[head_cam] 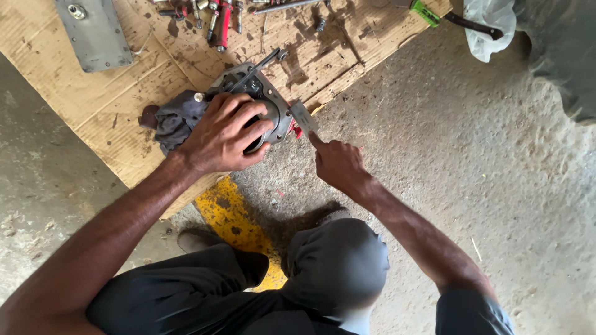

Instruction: The person uses a screwdriver to pry and remove a cylindrical metal part from a mechanical assembly. They then insert a red gasket and reposition the cylinder, continuing to adjust components with their hands.

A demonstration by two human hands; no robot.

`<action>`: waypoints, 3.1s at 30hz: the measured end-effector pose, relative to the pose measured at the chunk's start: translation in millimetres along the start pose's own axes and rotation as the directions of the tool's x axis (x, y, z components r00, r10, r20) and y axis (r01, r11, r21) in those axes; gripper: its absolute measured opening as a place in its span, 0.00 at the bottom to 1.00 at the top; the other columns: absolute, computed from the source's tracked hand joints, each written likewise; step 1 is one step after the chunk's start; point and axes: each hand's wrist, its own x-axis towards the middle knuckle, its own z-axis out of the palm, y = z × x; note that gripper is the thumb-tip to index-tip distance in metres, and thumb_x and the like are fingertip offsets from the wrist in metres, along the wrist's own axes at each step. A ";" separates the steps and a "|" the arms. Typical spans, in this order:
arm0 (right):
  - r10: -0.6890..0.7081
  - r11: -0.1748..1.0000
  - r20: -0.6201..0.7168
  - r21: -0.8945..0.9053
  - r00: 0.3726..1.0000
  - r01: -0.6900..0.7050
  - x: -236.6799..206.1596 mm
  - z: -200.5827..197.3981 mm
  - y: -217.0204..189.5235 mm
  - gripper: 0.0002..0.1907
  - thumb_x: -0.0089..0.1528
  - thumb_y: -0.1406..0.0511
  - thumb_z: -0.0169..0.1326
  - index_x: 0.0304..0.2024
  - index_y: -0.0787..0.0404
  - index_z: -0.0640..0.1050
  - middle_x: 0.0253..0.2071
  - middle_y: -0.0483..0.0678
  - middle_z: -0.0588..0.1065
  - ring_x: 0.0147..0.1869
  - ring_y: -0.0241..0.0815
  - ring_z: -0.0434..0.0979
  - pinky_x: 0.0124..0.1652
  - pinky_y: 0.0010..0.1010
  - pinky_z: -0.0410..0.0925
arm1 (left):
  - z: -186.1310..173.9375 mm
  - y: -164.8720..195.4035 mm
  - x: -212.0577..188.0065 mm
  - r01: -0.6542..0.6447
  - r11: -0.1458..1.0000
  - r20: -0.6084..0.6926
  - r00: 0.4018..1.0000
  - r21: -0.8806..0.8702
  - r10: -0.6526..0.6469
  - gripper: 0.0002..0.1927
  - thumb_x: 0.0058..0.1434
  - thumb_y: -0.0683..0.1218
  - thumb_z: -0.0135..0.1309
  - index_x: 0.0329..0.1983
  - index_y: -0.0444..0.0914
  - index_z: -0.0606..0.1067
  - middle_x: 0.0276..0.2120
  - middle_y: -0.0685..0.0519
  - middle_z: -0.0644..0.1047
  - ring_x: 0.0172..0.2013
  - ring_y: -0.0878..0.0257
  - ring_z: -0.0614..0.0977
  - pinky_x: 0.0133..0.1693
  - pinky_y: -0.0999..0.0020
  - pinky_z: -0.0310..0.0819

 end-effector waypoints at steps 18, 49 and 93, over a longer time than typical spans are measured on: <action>0.040 0.988 -0.036 0.148 0.999 -0.034 -41.4 57.5 -89.8 0.26 0.67 0.66 0.44 0.70 0.58 0.67 0.16 0.48 0.70 0.12 0.35 0.63 0.12 0.31 0.63 | -22.4 86.4 -92.0 -0.005 1.000 -0.017 1.000 -0.011 0.004 0.20 0.58 0.53 0.62 0.48 0.40 0.76 0.52 0.47 0.73 0.54 0.49 0.73 0.54 0.42 0.71; -0.040 0.674 0.210 0.727 0.977 -0.128 -221.1 -331.1 -91.4 0.24 0.69 0.58 0.48 0.68 0.50 0.70 0.25 0.43 0.75 0.20 0.31 0.70 0.21 0.28 0.70 | -382.3 172.1 104.7 0.029 0.997 -0.034 0.999 -0.073 -0.032 0.16 0.57 0.52 0.61 0.46 0.42 0.77 0.50 0.49 0.75 0.55 0.50 0.74 0.55 0.45 0.69; 0.001 0.614 0.369 0.733 0.930 -0.292 -257.8 -428.6 -146.8 0.28 0.68 0.55 0.49 0.70 0.48 0.68 0.23 0.45 0.72 0.21 0.36 0.68 0.25 0.32 0.71 | -501.0 209.9 137.8 0.011 0.996 -0.056 0.998 -0.093 -0.017 0.17 0.56 0.52 0.62 0.45 0.41 0.76 0.48 0.48 0.76 0.51 0.52 0.76 0.52 0.43 0.70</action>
